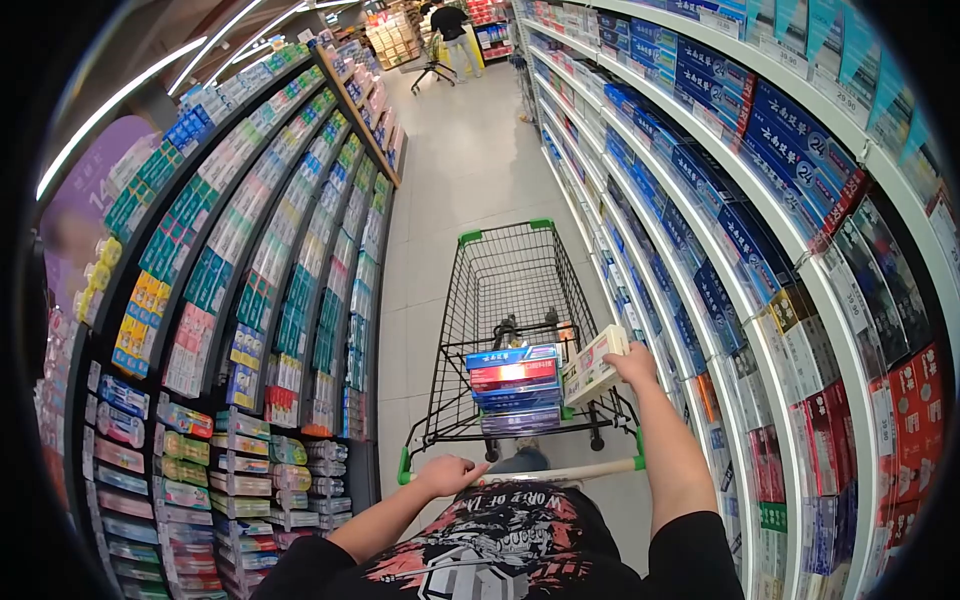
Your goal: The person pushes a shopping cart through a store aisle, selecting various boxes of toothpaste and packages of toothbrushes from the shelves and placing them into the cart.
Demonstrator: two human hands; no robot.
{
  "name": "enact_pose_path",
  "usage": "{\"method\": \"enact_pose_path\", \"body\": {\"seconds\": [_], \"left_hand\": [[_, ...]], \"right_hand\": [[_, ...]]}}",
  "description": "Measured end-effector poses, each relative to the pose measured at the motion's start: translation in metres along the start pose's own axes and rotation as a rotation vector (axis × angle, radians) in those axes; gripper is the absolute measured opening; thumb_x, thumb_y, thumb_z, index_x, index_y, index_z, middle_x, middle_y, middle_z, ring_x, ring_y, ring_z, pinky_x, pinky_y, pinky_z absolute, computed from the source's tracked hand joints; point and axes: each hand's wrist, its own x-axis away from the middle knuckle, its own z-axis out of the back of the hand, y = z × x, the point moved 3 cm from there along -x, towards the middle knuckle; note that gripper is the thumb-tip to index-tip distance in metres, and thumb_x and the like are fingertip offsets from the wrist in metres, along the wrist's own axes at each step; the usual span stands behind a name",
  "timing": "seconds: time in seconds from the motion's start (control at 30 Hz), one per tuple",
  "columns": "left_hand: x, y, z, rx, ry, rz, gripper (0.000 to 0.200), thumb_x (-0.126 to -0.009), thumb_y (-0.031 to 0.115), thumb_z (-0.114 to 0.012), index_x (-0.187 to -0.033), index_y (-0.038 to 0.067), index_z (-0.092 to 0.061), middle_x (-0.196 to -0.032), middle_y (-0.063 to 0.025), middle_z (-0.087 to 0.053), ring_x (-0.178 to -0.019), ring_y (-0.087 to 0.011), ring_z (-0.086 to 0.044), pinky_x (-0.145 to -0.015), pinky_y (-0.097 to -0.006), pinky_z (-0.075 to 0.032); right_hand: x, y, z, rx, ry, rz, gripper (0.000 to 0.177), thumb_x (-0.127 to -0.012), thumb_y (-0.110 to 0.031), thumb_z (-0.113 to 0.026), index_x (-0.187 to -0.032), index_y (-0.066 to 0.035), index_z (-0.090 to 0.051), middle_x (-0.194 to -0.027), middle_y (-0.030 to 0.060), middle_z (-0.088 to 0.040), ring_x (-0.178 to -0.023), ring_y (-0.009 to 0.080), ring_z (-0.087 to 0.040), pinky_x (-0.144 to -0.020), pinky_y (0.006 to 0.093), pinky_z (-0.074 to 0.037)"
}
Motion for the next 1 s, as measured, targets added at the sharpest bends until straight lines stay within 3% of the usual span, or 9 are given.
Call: {"method": "enact_pose_path", "body": {"seconds": [0.2,0.27,0.37,0.8,0.9,0.97,1.0], "left_hand": [[0.001,0.001,0.002,-0.011,0.007,-0.011,0.08,-0.101,0.072,-0.033,-0.096,0.008,-0.079,-0.097,-0.0226,-0.075,-0.096,-0.042,-0.071,-0.087,-0.0512,-0.056],[0.0,0.003,0.004,-0.02,-0.006,-0.011,0.079,-0.101,0.072,-0.033,-0.096,0.008,-0.079,-0.097,-0.0226,-0.075,-0.096,-0.0422,-0.071,-0.086,-0.0513,-0.056],[0.002,0.004,0.003,0.009,0.008,-0.004,0.078,-0.101,0.072,-0.033,-0.097,0.008,-0.079,-0.097,-0.0225,-0.075,-0.095,-0.0427,-0.071,-0.086,-0.0517,-0.056],[0.005,0.007,0.005,-0.008,0.027,-0.004,0.077,-0.101,0.071,-0.034,-0.092,0.009,-0.078,-0.095,-0.0215,-0.075,-0.094,-0.0416,-0.072,-0.085,-0.0521,-0.057],[0.004,0.004,0.003,-0.005,0.038,0.002,0.077,-0.1,0.072,-0.034,-0.091,0.009,-0.078,-0.095,-0.0212,-0.075,-0.093,-0.0413,-0.072,-0.085,-0.0521,-0.057],[0.004,0.004,0.002,-0.004,0.042,0.001,0.077,-0.1,0.072,-0.034,-0.091,0.01,-0.078,-0.095,-0.021,-0.075,-0.094,-0.0412,-0.072,-0.085,-0.0519,-0.057],[0.005,0.004,0.003,-0.017,0.056,0.01,0.073,-0.101,0.071,-0.036,-0.094,0.013,-0.079,-0.092,-0.0194,-0.075,-0.092,-0.0402,-0.072,-0.083,-0.0513,-0.057]], "right_hand": [[-0.005,-0.004,-0.001,0.107,0.007,0.065,0.056,-0.071,-0.037,-0.086,-0.112,-0.002,-0.072,-0.101,0.0177,-0.076,-0.086,0.03,-0.076,-0.078,0.0398,-0.06],[0.0,-0.014,0.0,0.297,0.108,0.245,0.059,-0.07,-0.04,-0.086,-0.111,0.0,-0.073,-0.104,0.0211,-0.076,-0.095,0.0358,-0.075,-0.087,0.0442,-0.058],[-0.013,-0.006,-0.008,0.33,0.103,0.213,0.06,-0.068,-0.041,-0.086,-0.111,0.001,-0.074,-0.106,0.0228,-0.075,-0.101,0.0394,-0.073,-0.09,0.0471,-0.057],[-0.035,0.012,-0.033,0.335,0.037,0.122,0.065,-0.068,-0.044,-0.087,-0.114,0.0,-0.074,-0.113,0.0242,-0.075,-0.103,0.0385,-0.073,-0.091,0.046,-0.058],[-0.016,0.0,-0.035,0.318,0.029,0.109,0.068,-0.071,-0.043,-0.088,-0.119,0.001,-0.071,-0.114,0.0224,-0.074,-0.11,0.038,-0.07,-0.095,0.0463,-0.056],[0.025,-0.022,-0.025,0.449,0.396,0.241,0.061,-0.079,-0.036,-0.085,-0.124,0.0,-0.067,-0.114,0.0201,-0.071,-0.116,0.0381,-0.064,-0.098,0.0483,-0.053],[0.038,-0.021,-0.024,0.452,0.399,0.237,0.061,-0.079,-0.036,-0.085,-0.124,0.0,-0.067,-0.114,0.0201,-0.071,-0.116,0.0381,-0.064,-0.098,0.0483,-0.053]]}}
